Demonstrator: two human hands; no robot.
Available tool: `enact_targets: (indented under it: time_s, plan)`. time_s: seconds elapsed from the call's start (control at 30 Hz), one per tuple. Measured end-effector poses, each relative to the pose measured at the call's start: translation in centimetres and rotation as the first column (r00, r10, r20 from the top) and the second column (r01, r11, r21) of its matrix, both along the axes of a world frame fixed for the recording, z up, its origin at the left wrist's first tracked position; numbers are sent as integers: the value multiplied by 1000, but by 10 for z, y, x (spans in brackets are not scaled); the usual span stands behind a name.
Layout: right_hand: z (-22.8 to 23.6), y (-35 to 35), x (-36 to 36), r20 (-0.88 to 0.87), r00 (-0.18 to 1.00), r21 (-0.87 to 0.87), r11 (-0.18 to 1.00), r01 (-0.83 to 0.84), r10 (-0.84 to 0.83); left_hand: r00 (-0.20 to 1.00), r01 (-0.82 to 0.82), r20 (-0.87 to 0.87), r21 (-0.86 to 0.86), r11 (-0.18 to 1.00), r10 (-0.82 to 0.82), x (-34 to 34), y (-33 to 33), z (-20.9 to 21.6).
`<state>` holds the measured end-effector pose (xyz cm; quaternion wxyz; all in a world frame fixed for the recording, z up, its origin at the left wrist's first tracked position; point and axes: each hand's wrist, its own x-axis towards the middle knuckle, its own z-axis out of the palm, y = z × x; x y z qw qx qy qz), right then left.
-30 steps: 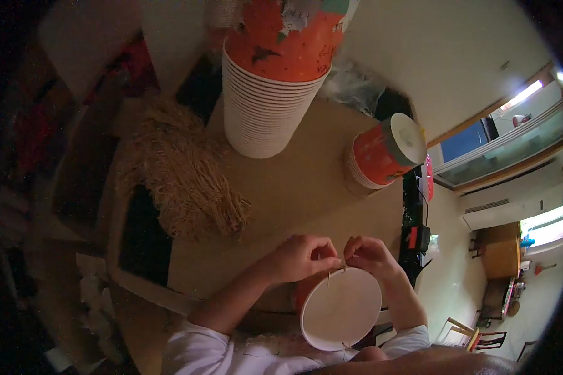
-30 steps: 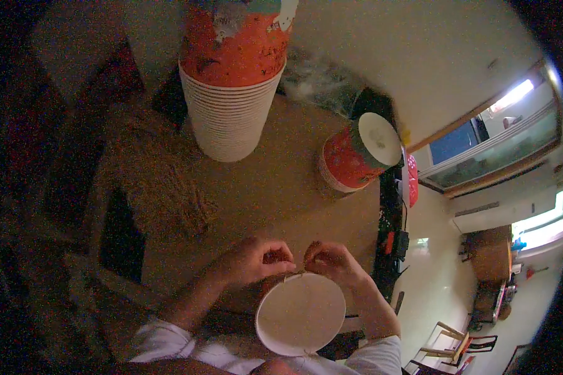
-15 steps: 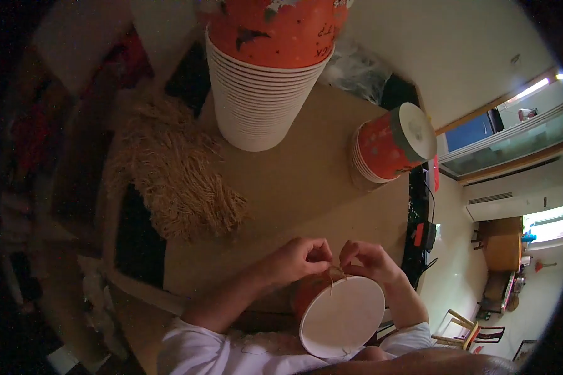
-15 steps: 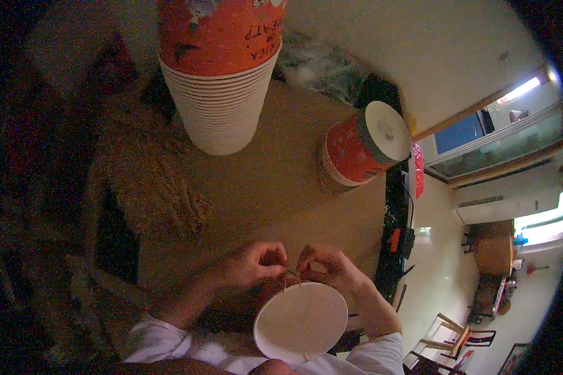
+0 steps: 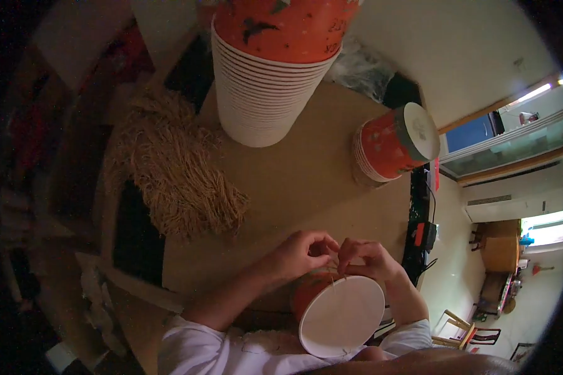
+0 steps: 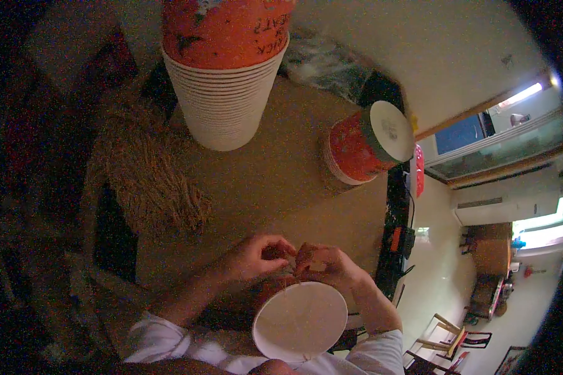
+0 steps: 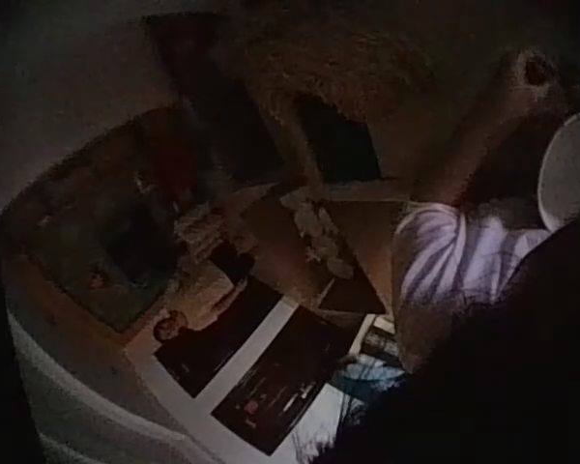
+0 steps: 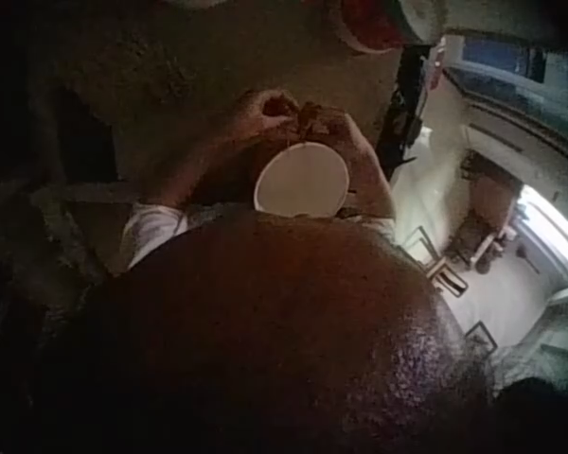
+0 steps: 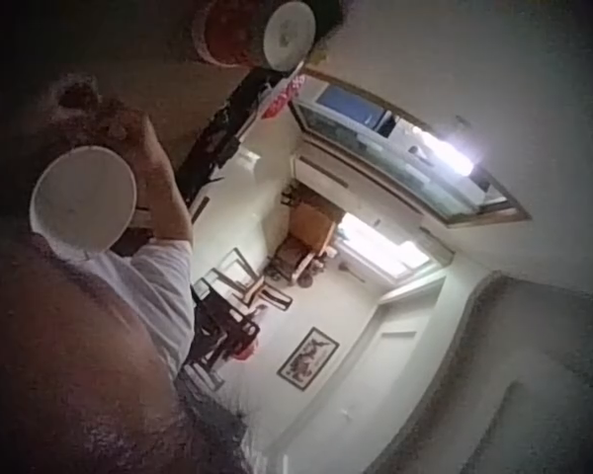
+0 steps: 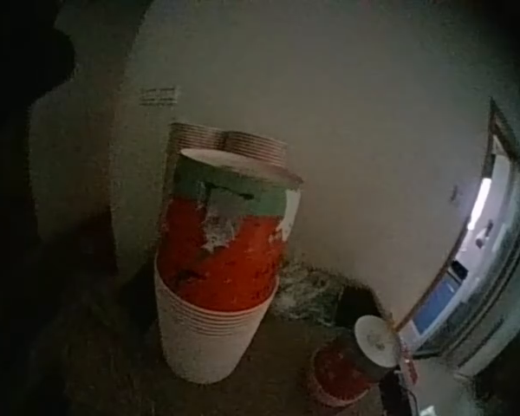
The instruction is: Attaching carry strings to paper Halloween-themed buckets for product assembly.
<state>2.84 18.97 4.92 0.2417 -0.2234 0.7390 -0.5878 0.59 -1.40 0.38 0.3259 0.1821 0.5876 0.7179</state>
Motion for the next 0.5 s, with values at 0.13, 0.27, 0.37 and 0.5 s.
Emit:
enact_targets:
  time_s: [0.13,0.27,0.37,0.5]
  plan:
    - [0,0,0,-50,998,89,995,34,-30,994,20,-111,-60,998,-26,-2,-5,-4]
    - [-2,-1,1,-151,987,97,993,64,-49,978,17,-200,-216,976,-61,-1,-7,-18]
    - [4,-2,7,-280,958,196,973,123,-65,996,-40,-81,-176,984,26,2,-5,-25]
    - [7,-1,10,-504,863,297,944,142,29,981,-66,189,126,990,41,-2,-3,-12]
